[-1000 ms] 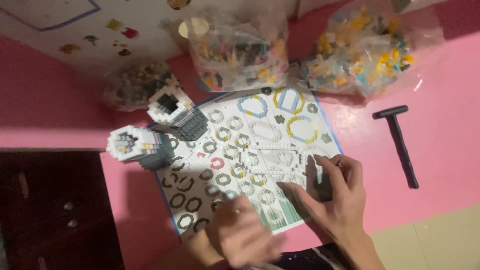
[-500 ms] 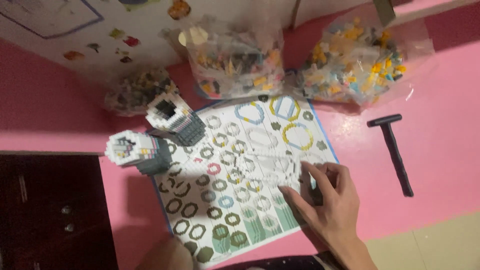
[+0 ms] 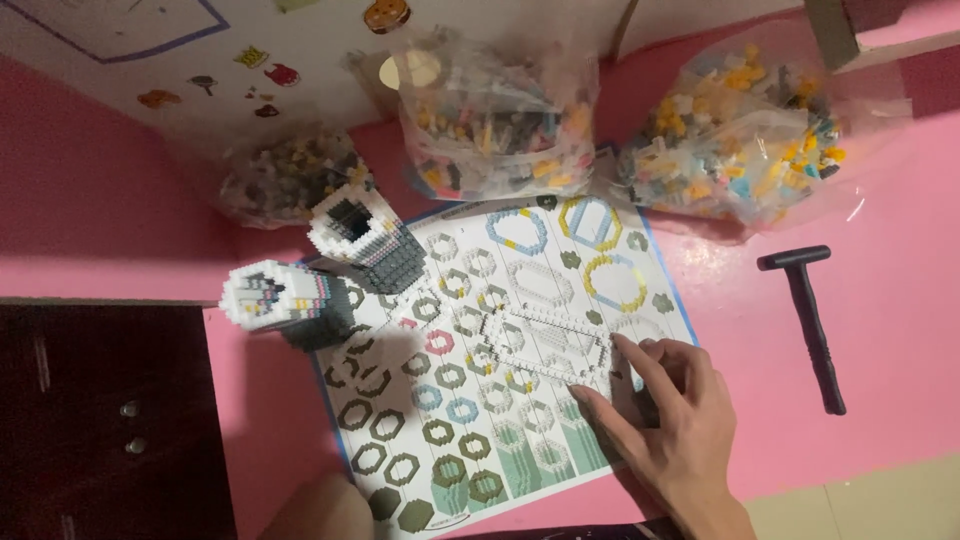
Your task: Assembling a 3D model using small interlocking plastic blocks and a rubber mallet
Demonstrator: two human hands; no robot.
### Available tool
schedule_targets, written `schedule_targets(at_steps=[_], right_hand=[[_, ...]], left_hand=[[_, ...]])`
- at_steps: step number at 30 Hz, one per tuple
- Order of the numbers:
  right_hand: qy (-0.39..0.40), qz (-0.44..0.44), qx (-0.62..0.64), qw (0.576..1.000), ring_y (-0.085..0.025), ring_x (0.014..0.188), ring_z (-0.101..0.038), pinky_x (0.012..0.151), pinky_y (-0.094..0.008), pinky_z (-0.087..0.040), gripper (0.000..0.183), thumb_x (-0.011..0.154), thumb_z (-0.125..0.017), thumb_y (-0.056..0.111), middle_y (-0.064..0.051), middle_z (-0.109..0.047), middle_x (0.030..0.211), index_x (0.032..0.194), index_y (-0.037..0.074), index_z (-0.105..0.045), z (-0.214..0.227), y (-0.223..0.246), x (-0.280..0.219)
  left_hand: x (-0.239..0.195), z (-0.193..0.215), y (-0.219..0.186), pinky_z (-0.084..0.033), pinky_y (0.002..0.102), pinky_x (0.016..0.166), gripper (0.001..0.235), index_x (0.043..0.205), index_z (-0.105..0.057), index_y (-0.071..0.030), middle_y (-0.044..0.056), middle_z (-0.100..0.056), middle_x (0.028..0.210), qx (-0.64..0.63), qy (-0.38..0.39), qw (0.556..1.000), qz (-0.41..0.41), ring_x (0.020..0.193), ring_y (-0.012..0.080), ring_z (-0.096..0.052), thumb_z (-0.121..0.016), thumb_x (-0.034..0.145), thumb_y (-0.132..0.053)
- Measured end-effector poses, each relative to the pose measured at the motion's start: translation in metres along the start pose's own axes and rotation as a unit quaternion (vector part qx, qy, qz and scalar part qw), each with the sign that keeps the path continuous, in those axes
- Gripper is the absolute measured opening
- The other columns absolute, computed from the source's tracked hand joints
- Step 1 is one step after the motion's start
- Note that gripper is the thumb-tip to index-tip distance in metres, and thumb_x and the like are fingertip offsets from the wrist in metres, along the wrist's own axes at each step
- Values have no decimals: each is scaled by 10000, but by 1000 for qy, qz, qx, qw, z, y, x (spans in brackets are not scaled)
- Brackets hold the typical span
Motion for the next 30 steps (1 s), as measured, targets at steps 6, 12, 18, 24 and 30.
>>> schedule_targets(at_steps=[6, 12, 18, 24, 30], right_hand=[[25, 12, 4, 1000, -371, 741, -596, 623, -508, -477, 561, 893, -799, 459, -215, -539, 1163, 1278, 74, -660, 14, 26, 17], [32, 148, -73, 986, -343, 1072, -554, 830, -481, -495, 711, 886, -789, 639, -123, -629, 1311, 1359, 129, -644, 5, 36, 43], [70, 130, -10, 989, -305, 1081, -589, 868, -459, -456, 432, 935, -749, 476, -68, -669, 1270, 1210, 148, -694, 14, 41, 38], [101, 94, 4, 990, -301, 1209, -581, 994, -482, -441, 577, 898, -747, 553, -52, -650, 1370, 1322, 179, -632, 23, 31, 33], [63, 165, -19, 984, -368, 1360, -560, 1076, -547, -446, 759, 848, -815, 643, -144, -601, 1484, 1390, 160, -596, 19, 19, 41]], left_hand=[[14, -104, 62, -297, 295, 429, 481, 630, -411, -209, -82, -308, 528, -151, -40, 985, 68, 455, 72, -258, -428, 1061, -420], [40, -102, 82, -310, 299, 433, 535, 644, -422, -194, -73, -288, 547, -248, -46, 954, 164, 471, 78, -227, -342, 1105, -453], [73, -71, 55, -468, 386, 801, 296, 833, -618, -123, 35, -659, 841, -333, 238, 884, 224, 830, 228, -618, -804, 1002, -278], [43, -56, 9, -591, 388, 1082, 421, 1219, -653, -14, 156, -698, 1315, -240, 389, 818, 349, 1298, 350, -663, -812, 973, -316], [36, -63, -18, -337, 561, 1309, 842, 1550, -412, 90, 273, -389, 1673, -309, 491, 735, 352, 1582, 419, -364, -696, 1020, -499]])
Point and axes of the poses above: each hand's wrist, its own x-axis towards the middle knuckle, its own z-axis out of the back of the hand, y = z × x, the point moved 3 cm from there along x, towards the middle knuckle
